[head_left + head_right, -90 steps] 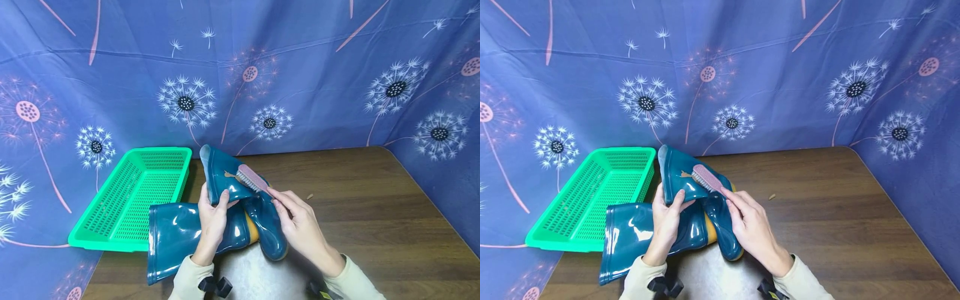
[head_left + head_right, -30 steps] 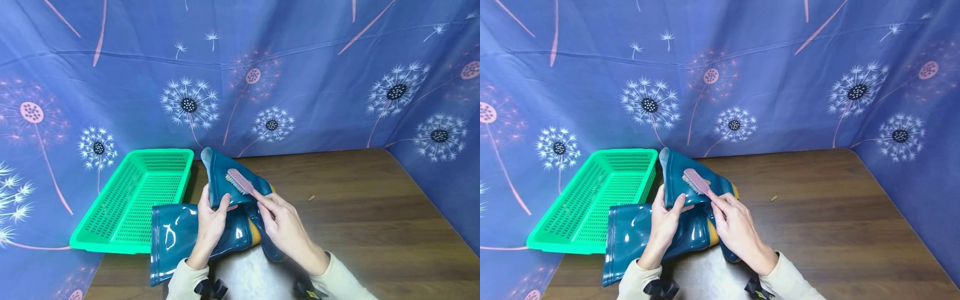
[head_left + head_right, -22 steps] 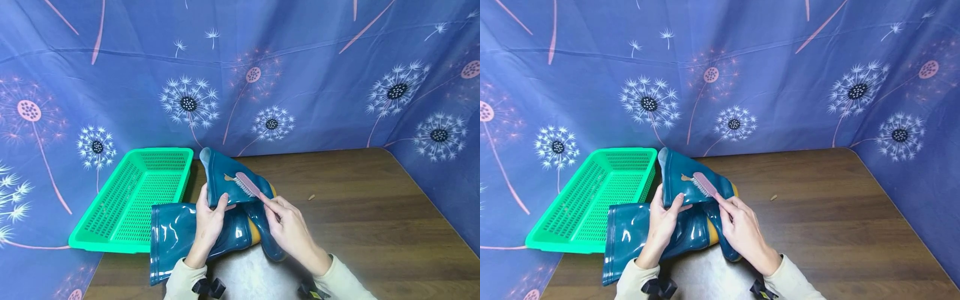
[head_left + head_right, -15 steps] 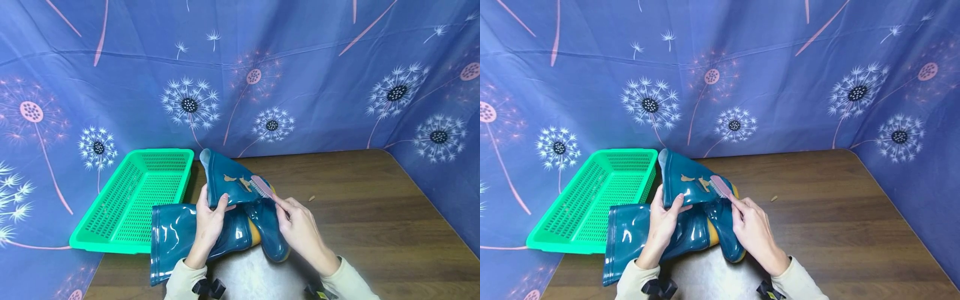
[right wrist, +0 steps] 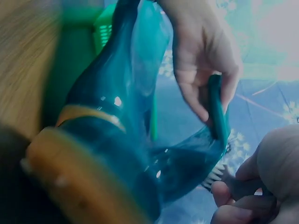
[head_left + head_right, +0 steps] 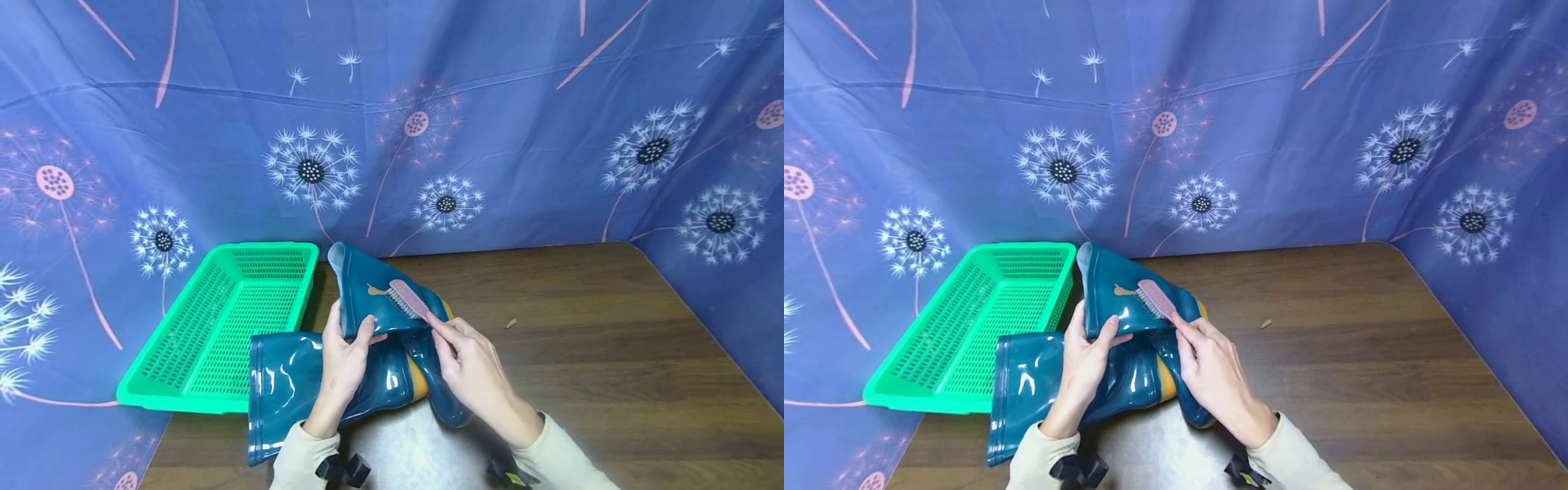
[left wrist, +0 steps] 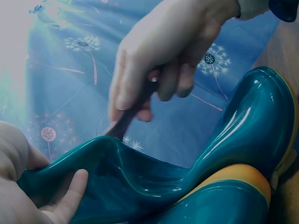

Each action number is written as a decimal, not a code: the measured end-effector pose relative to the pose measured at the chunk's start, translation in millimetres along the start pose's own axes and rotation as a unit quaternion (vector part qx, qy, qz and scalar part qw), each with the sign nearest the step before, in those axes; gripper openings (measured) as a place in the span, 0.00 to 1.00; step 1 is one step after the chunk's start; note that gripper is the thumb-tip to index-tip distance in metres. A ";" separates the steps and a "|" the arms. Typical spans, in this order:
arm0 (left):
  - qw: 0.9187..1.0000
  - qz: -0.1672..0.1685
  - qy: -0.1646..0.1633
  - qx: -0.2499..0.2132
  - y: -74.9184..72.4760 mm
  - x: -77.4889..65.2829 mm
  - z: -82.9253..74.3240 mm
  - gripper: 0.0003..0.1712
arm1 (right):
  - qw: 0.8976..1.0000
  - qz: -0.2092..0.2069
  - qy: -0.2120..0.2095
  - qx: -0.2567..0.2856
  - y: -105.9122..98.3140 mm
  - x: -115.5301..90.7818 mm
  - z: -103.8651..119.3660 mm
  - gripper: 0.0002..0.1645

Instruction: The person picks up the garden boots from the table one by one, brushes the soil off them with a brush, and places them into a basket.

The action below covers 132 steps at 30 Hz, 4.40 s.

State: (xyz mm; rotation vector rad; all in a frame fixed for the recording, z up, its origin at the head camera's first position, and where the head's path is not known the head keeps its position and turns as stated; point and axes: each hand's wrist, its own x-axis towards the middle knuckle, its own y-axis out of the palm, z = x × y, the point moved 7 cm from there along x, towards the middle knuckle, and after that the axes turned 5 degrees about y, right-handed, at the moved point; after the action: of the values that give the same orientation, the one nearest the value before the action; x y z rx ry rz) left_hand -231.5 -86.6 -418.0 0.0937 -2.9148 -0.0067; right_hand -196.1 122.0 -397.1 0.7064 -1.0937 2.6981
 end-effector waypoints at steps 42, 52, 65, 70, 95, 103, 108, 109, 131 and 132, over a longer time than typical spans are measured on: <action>0.996 -0.060 0.041 0.050 -5.1 -4.2 -4.4 0.40 | 0.999 -0.041 -0.010 -0.006 -10.2 -2.3 -7.3 0.22; 0.997 -0.053 0.036 0.048 -4.5 -2.3 -3.1 0.39 | 0.992 -0.066 0.010 -0.112 -15.4 -14.6 -51.0 0.17; 0.997 -0.055 0.030 0.054 -6.0 -1.9 -3.1 0.39 | 0.997 0.018 0.037 -0.059 0.6 -9.6 -36.1 0.21; 0.996 -0.054 0.038 0.053 -4.3 -3.6 -4.8 0.39 | 0.993 0.023 0.048 -0.102 -5.7 -13.1 -54.4 0.19; 0.997 -0.051 0.047 0.047 -2.9 -1.8 -6.1 0.39 | 0.980 -0.009 0.013 -0.198 -39.7 -10.3 -43.0 0.18; 0.996 -0.047 0.055 0.043 -2.3 -0.2 -8.4 0.39 | 0.987 0.032 0.002 -0.159 -14.7 -12.9 -33.8 0.21; 0.997 -0.045 0.055 0.044 -0.2 -0.9 -7.8 0.39 | 0.980 0.037 0.042 -0.188 -18.6 -15.4 -37.8 0.20; 0.997 -0.043 0.056 0.043 0.2 -1.0 -8.1 0.39 | 0.979 0.027 0.052 -0.196 -22.9 -15.8 -39.0 0.19; 0.997 -0.043 0.057 0.041 4.0 -3.7 -8.1 0.38 | 0.977 -0.032 0.052 -0.204 -23.5 -11.2 -40.2 0.18; 0.996 -0.043 0.059 0.041 3.8 -3.7 -8.6 0.38 | 0.977 -0.042 0.052 -0.202 -25.4 -11.4 -40.2 0.17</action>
State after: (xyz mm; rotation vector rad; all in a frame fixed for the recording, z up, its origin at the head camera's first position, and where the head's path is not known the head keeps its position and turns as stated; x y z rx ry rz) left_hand -226.2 -82.6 -410.4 0.2258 -2.7911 0.1010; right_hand -193.3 168.5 -411.9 0.5198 -1.4836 2.3036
